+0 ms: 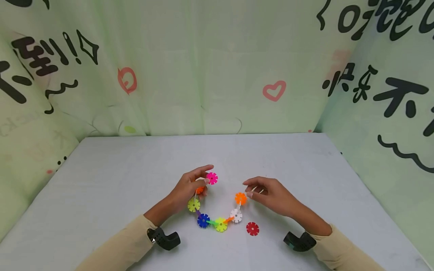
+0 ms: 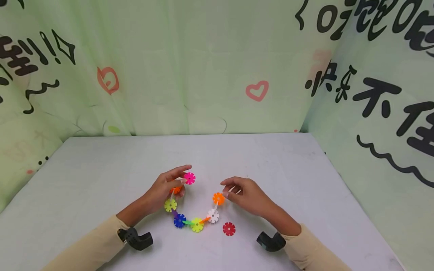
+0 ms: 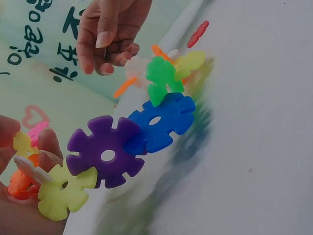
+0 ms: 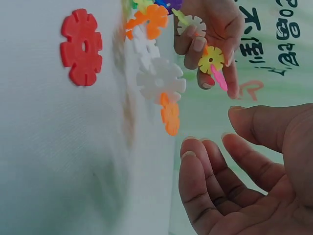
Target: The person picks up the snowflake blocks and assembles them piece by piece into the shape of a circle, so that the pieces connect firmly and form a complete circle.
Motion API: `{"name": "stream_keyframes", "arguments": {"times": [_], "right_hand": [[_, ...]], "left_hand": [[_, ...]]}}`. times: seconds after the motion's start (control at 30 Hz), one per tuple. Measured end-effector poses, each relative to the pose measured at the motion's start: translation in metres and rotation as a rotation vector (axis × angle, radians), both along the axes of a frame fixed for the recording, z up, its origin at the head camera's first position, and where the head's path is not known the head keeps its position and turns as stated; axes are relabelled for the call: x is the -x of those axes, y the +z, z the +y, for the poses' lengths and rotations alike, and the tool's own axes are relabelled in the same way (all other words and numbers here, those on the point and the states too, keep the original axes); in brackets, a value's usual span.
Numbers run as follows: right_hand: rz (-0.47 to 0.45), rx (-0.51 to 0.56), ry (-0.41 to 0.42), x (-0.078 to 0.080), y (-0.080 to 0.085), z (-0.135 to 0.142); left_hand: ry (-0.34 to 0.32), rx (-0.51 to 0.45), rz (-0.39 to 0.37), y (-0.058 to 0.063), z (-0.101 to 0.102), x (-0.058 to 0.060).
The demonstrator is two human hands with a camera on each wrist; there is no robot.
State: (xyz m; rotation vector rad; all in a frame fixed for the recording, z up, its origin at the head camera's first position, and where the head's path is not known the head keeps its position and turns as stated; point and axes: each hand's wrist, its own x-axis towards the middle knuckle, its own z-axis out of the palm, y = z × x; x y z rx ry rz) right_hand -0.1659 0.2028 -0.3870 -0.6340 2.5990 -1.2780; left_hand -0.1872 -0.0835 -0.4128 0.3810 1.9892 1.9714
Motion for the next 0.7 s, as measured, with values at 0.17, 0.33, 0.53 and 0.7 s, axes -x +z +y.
{"name": "stream_keyframes", "arguments": {"times": [0.17, 0.33, 0.53, 0.7], "right_hand": [[-0.04, -0.016, -0.008, -0.009, -0.004, 0.005], [-0.064, -0.031, 0.073, -0.016, -0.009, 0.009], [-0.118, -0.015, 0.175, -0.024, -0.015, 0.014], [-0.155, -0.027, 0.263, -0.028, -0.019, 0.018]], "left_hand": [[0.015, -0.007, -0.013, -0.003, -0.001, 0.0], [0.102, 0.029, -0.038, -0.009, 0.001, 0.002], [0.209, 0.095, -0.033, -0.012, 0.009, 0.002], [0.231, 0.096, -0.048, -0.013, 0.011, 0.002]]}}
